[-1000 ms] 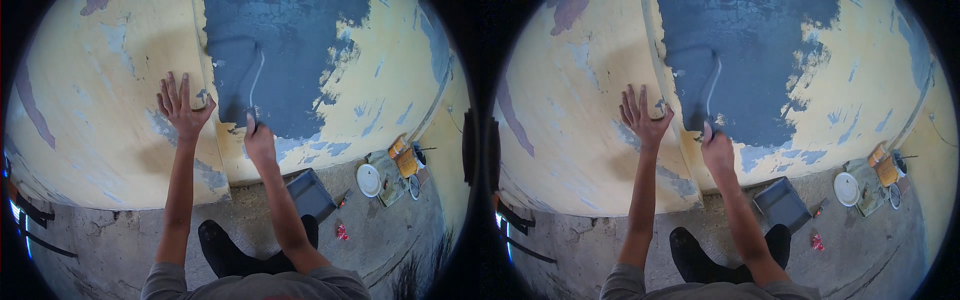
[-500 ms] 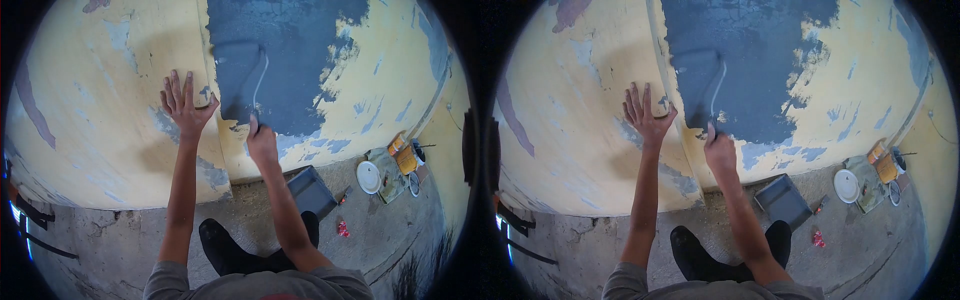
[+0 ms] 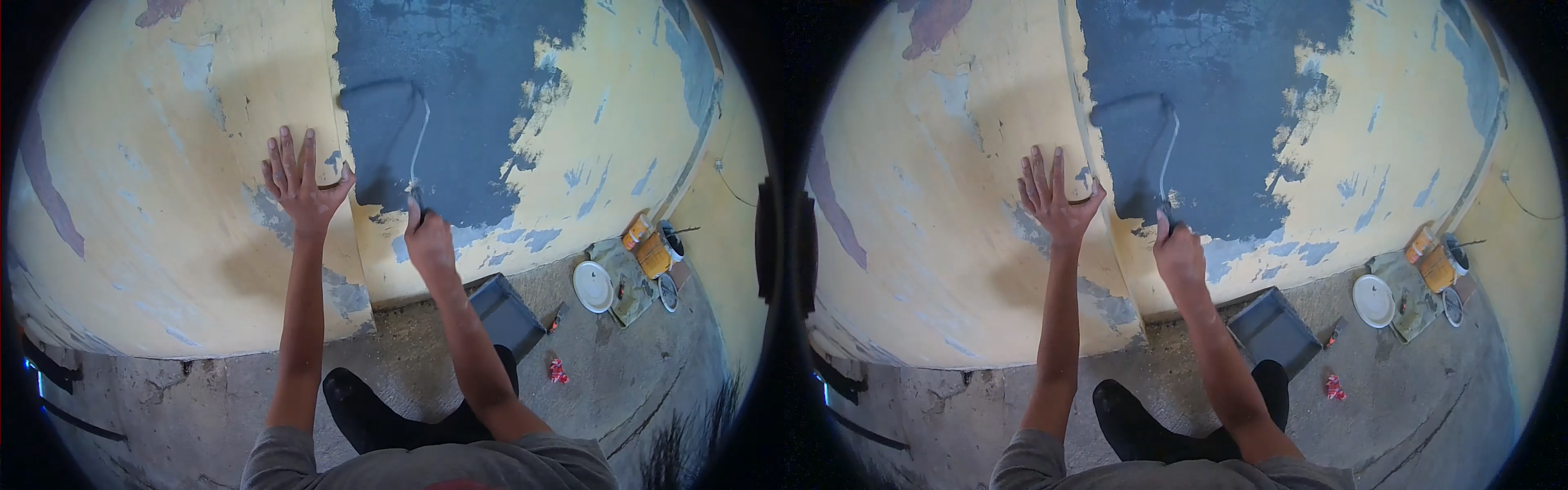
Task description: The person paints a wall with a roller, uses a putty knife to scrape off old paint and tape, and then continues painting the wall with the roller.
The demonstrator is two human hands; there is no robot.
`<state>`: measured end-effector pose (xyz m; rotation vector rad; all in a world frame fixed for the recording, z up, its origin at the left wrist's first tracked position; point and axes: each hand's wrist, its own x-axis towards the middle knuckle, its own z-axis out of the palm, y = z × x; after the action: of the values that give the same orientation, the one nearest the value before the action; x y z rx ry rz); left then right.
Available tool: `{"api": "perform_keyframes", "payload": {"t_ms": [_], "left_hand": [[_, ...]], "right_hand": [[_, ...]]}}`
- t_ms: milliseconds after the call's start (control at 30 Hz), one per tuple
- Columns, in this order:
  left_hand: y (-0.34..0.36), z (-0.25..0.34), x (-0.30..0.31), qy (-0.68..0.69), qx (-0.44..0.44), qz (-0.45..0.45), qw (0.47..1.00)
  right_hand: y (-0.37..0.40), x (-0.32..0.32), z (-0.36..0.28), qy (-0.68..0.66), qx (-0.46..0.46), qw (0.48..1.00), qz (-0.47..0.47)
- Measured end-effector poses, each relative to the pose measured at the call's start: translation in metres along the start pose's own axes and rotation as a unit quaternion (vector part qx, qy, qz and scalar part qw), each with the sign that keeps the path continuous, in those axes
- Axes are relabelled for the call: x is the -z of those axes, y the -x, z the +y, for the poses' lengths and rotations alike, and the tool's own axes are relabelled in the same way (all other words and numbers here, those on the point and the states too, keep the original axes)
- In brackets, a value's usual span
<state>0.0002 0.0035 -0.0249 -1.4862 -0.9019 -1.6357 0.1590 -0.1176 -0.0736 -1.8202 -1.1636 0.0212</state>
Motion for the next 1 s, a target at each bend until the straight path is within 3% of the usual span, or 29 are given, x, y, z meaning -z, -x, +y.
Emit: {"api": "perform_keyframes", "payload": {"t_ms": [133, 267, 433, 533, 700, 833, 1000], "left_hand": [[0.001, -0.002, 0.0, -0.002, 0.0, -0.002, 1.0], [0.001, -0.002, 0.002, -0.001, -0.004, 0.001, 1.0], [0.001, -0.003, 0.001, -0.006, -0.002, -0.008, 1.0], [0.001, -0.003, 0.001, 0.009, -0.011, 0.006, 1.0], [0.0, -0.001, 0.0, 0.003, -0.009, 0.006, 1.0], [0.002, -0.002, 0.0, -0.002, -0.015, 0.006, 1.0], [0.002, -0.002, -0.002, -0.021, -0.014, 0.002, 1.0]], "right_hand": [[0.044, -0.024, 0.031, -0.008, -0.07, 0.996, -0.048], [0.042, -0.02, 0.009, -0.056, -0.117, 0.988, -0.086], [-0.015, 0.014, -0.048, -0.122, -0.051, 0.991, -0.034], [-0.023, 0.014, -0.043, -0.112, -0.011, 0.994, -0.011], [0.033, -0.048, 0.036, -0.093, -0.039, 0.995, -0.007], [0.114, -0.088, 0.107, -0.07, -0.139, 0.982, -0.111], [0.146, -0.116, 0.147, -0.088, -0.111, 0.985, -0.098]]}}
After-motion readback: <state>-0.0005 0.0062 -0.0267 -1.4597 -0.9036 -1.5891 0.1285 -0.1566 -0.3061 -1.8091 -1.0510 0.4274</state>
